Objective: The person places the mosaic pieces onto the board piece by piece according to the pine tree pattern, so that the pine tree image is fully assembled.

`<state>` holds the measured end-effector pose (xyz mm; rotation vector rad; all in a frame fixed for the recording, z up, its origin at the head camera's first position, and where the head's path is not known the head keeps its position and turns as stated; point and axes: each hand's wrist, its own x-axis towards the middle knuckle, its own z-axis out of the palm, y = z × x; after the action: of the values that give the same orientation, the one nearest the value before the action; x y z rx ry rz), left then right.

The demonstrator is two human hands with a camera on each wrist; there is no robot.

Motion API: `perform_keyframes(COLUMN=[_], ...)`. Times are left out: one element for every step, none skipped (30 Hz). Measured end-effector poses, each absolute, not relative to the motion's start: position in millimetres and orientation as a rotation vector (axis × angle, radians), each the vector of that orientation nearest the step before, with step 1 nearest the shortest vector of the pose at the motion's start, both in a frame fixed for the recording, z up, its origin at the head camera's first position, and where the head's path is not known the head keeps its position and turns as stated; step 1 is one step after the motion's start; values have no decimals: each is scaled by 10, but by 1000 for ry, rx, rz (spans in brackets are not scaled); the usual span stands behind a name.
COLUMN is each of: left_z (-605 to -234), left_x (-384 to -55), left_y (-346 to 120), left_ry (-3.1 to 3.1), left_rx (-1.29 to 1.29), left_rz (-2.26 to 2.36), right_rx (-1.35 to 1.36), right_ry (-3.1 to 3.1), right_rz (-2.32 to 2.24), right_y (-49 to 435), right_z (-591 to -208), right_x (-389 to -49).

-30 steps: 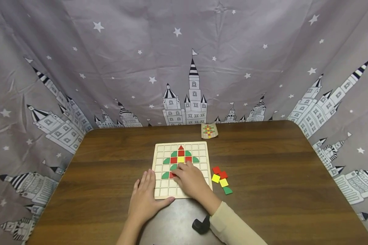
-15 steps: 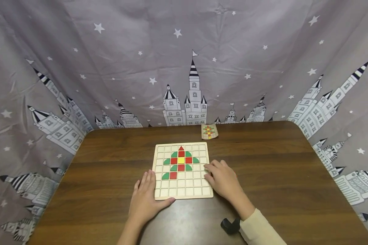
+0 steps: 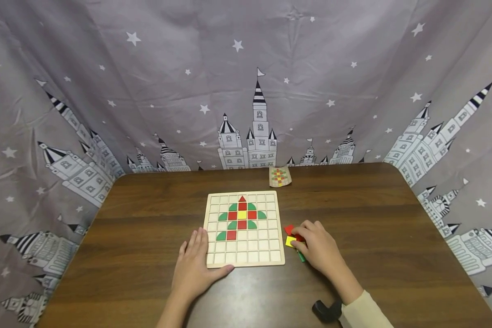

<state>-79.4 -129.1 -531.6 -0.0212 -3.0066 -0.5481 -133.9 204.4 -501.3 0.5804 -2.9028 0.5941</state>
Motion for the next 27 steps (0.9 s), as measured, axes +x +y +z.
perform_keyframes(left_z=[-5314,-5312,-5312,-5313,-5312,-5312,-5311,-5312,-5312,-5309,-5307,-5305,-5304,-5303,-5301,-5300,-5300,-5300,-5300,-5300,-5301,-5300,-5301,-5300,-5300,-5300,-5298], left_x=[-793,-793,-793,-793,-793,-792,-792,-791,-791,-790,-789,-788,-786,-786,-785,-784,-784,-784,-784,-785,-785,-786,-787,-788,-789,-789,-790], left_y=[-1290,-1290,-1289,-1288,-1287,-1286,-1285,-1285,-1285,-1285,-1285,-1284,-1284,-1283,-1282,-1280,-1279,-1278,-1277,-1277,-1277,-1277,-1279,-1280,-1281,-1282,-1282], left_ry=[-3009,-3013,-3015,-3016,-3018,-3020,-3021,-3023,-3024,-3024,-3024,-3023,-3023,-3023,-3022,-3021,-3020,-3020,-3020,-3020,-3020,-3018,-3017,-3016,-3015,-3014,-3013], left_rx=[-20,-17,-15,-13,-12,-12,-12,-12,-12,-12,-13,-12,-11,-9,-8,-8,-9,-10,-11,-13,-14,-15,-17,-17,-17,-17,-18], left_rz=[-547,-547,-548,-550,-551,-552,-553,-553,-552,-553,-555,-557,-557,-556,-557,-558,-558,-557,-557,-559,-559,-559,-558,-559,-559,-558,-558], right_rx=[587,596,604,611,616,622,621,622,624,631,641,655,670,689,703,711,713,711,710,706,702,704,709,719,731,741,753], right_ry=[-2901,-2902,-2906,-2911,-2917,-2924,-2930,-2934,-2937,-2936,-2933,-2931,-2927,-2920,-2917,-2916,-2914,-2914,-2913,-2910,-2910,-2906,-2900,-2894,-2887,-2882,-2877], right_rz=[599,599,596,597,595,594,590,589,590,590,587,579,570,559,545,533,522,514,519,526,536,550,564,578,591,603,612], right_y=[2047,2049,2052,2053,2055,2056,2056,2055,2054,2051,2048,2043,2037,2031,2026,2019,2012,2003,1991,1975,1955,1928,1897,1859,1814,1766,1714], right_z=[-5017,-5020,-5026,-5030,-5036,-5041,-5047,-5051,-5055,-5054,-5053,-5050,-5047,-5046,-5045,-5043,-5041,-5038,-5034,-5028,-5018,-5009,-4998,-4987,-4973,-4963,-4955], right_x=[-1335,-1331,-1329,-1326,-1323,-1319,-1318,-1317,-1317,-1317,-1318,-1320,-1323,-1326,-1330,-1334,-1338,-1342,-1348,-1353,-1358,-1363,-1370,-1376,-1381,-1385,-1391])
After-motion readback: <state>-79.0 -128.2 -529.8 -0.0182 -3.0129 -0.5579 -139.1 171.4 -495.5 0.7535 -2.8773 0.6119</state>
